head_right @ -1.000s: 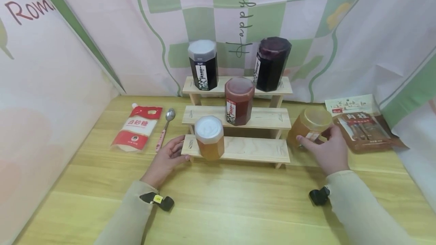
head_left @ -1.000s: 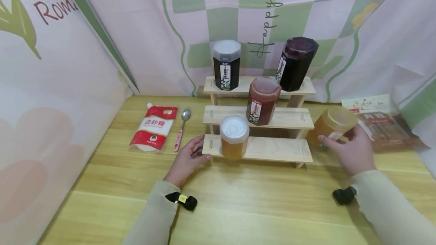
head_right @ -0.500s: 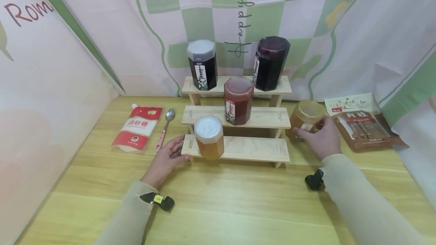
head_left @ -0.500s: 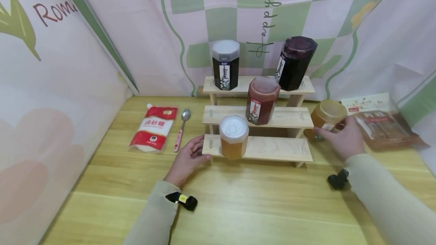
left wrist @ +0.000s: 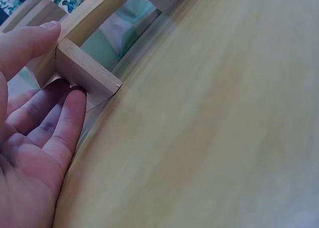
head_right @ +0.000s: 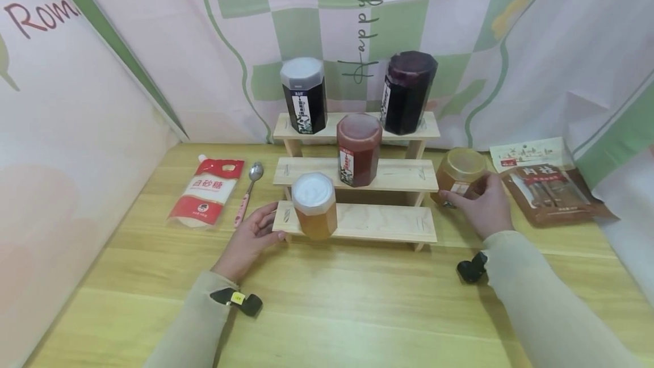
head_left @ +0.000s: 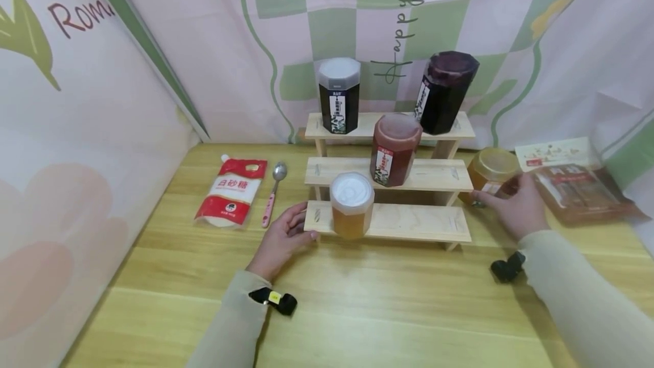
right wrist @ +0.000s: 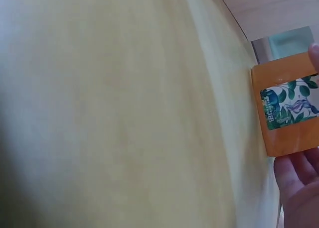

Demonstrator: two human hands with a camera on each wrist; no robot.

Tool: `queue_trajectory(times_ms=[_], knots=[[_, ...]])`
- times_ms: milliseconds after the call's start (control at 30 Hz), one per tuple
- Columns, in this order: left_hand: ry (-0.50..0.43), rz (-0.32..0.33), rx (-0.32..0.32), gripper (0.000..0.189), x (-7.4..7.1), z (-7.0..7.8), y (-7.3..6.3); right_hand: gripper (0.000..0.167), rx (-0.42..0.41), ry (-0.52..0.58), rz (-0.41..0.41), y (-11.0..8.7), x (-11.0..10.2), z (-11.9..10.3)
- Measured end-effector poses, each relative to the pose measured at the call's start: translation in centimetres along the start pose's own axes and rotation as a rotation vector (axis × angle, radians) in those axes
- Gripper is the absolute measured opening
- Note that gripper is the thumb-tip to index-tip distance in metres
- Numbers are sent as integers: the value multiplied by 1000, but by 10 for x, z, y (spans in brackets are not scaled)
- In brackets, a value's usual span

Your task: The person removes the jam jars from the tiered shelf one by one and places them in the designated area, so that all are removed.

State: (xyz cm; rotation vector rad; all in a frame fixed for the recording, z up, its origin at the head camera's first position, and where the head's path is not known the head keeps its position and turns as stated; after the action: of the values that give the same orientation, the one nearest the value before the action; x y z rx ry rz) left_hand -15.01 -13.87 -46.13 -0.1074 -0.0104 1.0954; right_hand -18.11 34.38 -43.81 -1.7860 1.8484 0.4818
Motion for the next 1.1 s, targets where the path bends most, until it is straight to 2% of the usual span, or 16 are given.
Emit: queue_trajectory(times_ms=[267, 433, 633, 833, 1000, 1100], knots=[[-1, 2, 6, 67, 0, 0, 0, 100, -25, 53, -34, -8, -2, 1], [-3, 11, -2, 67, 0, 1, -1, 95, -23, 56, -7, -15, -4, -4], [0, 4, 1, 69, 0, 2, -2, 96, 17, 86, 95, -31, -6, -11], [1, 16, 12, 68, -4, -2, -2, 86, 36, 172, 208, -45, 0, -25], [-15, 3, 31, 70, -3, -3, 0, 81, 32, 268, 246, -61, 3, -46], [-22, 0, 32, 71, -1, -3, 1, 79, -5, 356, 258, -70, 6, -60]])
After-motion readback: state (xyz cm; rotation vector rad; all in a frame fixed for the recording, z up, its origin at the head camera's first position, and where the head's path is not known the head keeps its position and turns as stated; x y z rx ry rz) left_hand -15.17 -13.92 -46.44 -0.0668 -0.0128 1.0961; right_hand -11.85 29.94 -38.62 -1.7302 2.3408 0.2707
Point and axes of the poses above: each hand's wrist, its own y-axis towards the middle knuckle, its own x-axis out of the palm, z = x × y, the point moved 1 cm from there along y, towards the middle knuckle, and after that the axes turned 12 degrees about -z, right-handed, at the moved point
